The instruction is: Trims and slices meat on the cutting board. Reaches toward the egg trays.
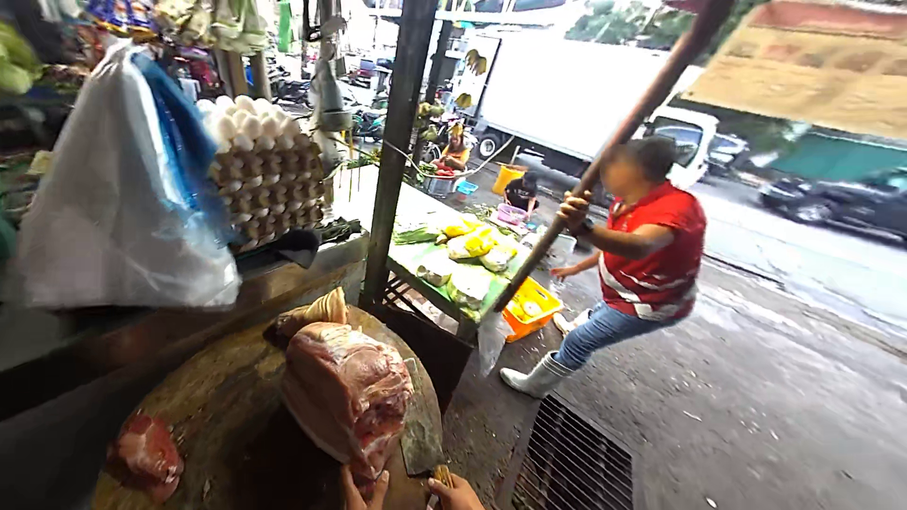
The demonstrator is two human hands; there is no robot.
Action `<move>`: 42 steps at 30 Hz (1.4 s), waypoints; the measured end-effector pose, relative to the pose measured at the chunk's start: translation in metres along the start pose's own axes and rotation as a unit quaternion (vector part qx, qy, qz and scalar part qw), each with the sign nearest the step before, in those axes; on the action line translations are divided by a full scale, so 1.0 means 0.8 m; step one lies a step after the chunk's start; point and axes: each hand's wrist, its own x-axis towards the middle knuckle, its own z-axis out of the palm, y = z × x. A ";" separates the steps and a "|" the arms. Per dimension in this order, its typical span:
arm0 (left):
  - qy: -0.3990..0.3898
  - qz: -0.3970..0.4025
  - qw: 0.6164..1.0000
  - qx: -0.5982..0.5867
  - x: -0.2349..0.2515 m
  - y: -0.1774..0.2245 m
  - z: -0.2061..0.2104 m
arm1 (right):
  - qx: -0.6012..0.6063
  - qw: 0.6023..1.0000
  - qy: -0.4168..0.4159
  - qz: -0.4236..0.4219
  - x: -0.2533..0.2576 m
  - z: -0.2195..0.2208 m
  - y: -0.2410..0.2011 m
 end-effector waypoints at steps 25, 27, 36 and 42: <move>0.066 -0.024 0.984 0.166 0.032 0.007 -0.010 | -0.013 0.998 -0.053 -0.014 0.010 -0.013 -0.001; 0.076 -0.035 0.984 0.159 0.031 0.008 -0.009 | -0.025 0.997 -0.069 -0.004 0.013 -0.027 -0.003; 0.095 -0.041 0.975 0.196 0.038 0.015 -0.036 | -0.102 0.983 -0.148 -0.034 0.041 -0.123 -0.027; 0.208 -0.035 0.959 0.190 0.065 0.011 -0.102 | 0.027 0.963 -0.265 -0.029 0.027 -0.171 -0.030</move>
